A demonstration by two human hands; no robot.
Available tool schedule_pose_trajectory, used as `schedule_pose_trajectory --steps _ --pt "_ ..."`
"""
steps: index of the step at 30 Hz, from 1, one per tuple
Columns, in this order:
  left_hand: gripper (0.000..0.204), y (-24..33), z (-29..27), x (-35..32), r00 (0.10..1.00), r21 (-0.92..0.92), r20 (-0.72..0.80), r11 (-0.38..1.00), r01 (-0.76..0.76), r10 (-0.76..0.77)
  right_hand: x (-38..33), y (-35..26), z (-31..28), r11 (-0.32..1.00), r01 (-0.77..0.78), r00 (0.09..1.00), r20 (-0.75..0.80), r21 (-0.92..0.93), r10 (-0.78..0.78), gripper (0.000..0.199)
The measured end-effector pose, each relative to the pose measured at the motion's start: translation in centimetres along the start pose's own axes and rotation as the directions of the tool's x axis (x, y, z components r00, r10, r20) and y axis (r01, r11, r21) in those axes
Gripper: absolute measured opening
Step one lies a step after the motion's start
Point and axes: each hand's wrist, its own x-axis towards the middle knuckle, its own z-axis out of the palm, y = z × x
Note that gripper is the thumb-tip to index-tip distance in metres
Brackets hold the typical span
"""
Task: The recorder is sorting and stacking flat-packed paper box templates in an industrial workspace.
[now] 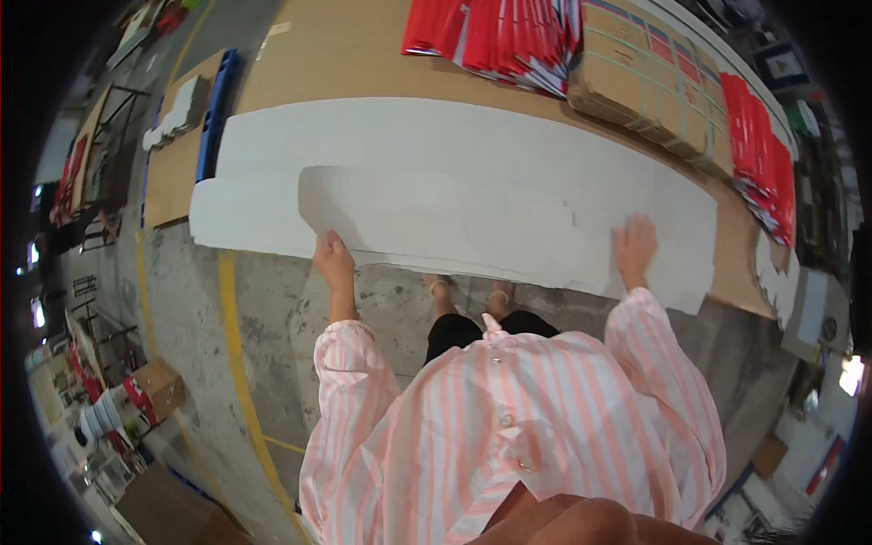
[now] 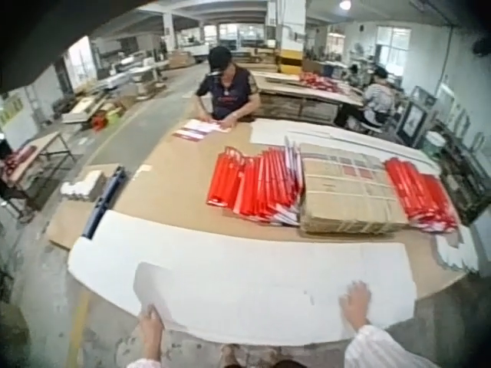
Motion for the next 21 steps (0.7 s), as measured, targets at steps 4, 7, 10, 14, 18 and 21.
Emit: schedule_pose_trajectory --steps 4,7,10,14,18,21 --pt "0.025 2.0 -1.0 0.7 0.962 -0.421 -0.014 0.875 0.241 -0.272 -0.2 -2.0 -0.6 0.994 -0.099 0.982 0.163 0.036 0.092 0.054" --pt "0.020 2.6 -1.5 1.2 0.820 -0.681 0.186 0.530 0.505 -0.541 -0.1 -2.3 -0.5 0.995 -0.099 0.985 0.149 0.034 0.093 0.054" --pt "0.018 2.4 -1.1 0.4 0.920 -0.301 -0.031 0.881 0.365 -0.392 0.1 -2.7 -0.6 0.995 -0.094 0.983 0.159 0.036 0.087 0.054" --pt "0.019 2.8 -2.1 0.5 0.884 -0.486 0.114 0.751 0.447 -0.453 0.3 -2.5 -0.4 0.999 -0.047 0.980 0.191 -0.025 0.051 0.053" --pt "0.019 -2.0 -4.8 4.8 0.883 -0.829 0.171 0.421 0.368 -0.436 0.4 -2.1 -0.7 1.000 0.014 0.983 0.182 0.007 -0.015 0.052" --pt "0.019 0.1 -5.4 8.8 0.791 -0.726 0.330 0.398 0.561 -0.515 -0.8 -1.0 0.0 0.997 -0.025 0.992 0.125 -0.073 0.034 0.054"
